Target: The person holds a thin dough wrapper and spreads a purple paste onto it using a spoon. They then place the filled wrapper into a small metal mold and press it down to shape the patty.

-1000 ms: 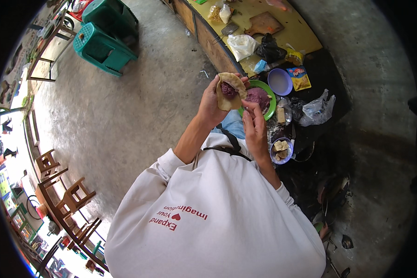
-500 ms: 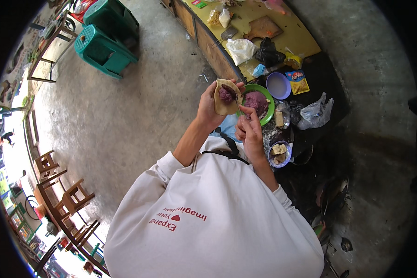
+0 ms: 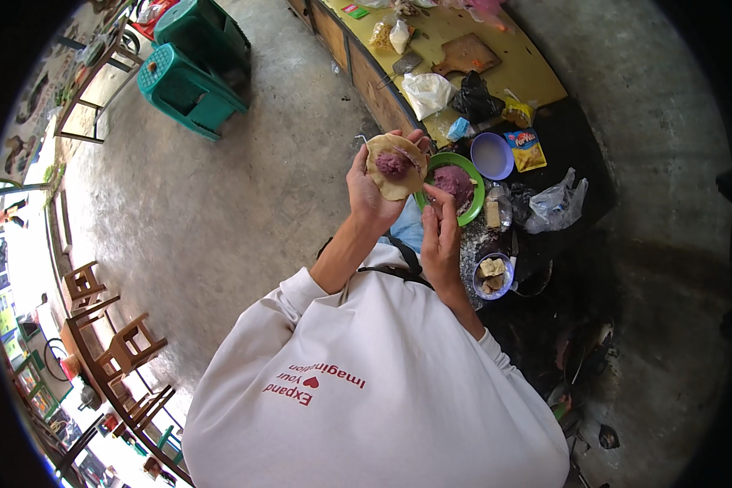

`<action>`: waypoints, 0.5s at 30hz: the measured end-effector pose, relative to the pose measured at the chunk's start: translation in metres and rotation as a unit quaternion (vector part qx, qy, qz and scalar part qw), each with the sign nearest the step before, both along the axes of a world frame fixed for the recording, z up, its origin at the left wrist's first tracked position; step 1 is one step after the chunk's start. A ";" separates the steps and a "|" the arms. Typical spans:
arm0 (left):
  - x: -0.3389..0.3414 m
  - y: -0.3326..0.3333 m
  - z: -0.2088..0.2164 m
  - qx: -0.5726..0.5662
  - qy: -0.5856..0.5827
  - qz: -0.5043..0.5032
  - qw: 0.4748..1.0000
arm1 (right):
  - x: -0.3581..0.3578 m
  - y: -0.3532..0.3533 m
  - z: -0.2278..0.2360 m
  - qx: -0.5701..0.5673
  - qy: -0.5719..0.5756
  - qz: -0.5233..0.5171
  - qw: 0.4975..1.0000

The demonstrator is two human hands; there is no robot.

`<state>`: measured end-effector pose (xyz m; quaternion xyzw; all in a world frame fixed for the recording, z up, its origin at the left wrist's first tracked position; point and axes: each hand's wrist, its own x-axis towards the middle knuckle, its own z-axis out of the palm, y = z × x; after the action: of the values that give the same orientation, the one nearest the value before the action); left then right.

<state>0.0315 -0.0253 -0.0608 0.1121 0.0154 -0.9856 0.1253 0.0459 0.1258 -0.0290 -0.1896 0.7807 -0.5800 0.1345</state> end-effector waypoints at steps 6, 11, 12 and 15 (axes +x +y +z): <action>-0.007 0.009 0.005 -0.068 -0.078 0.063 0.993 | 0.006 -0.002 -0.001 0.004 0.018 0.032 0.999; -0.010 0.014 0.017 -0.073 -0.085 0.089 0.990 | 0.005 -0.002 -0.006 0.037 0.127 0.076 0.988; -0.010 0.013 0.018 -0.075 -0.068 0.090 0.991 | 0.004 -0.001 -0.006 0.030 0.130 0.073 0.988; -0.009 0.009 0.016 -0.049 -0.058 0.064 0.995 | 0.001 0.001 -0.004 -0.038 0.025 0.051 0.998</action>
<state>0.0225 -0.0159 -0.0445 0.1616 -0.0335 -0.9670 0.1939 0.0470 0.1269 -0.0330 -0.2483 0.7506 -0.5969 0.1367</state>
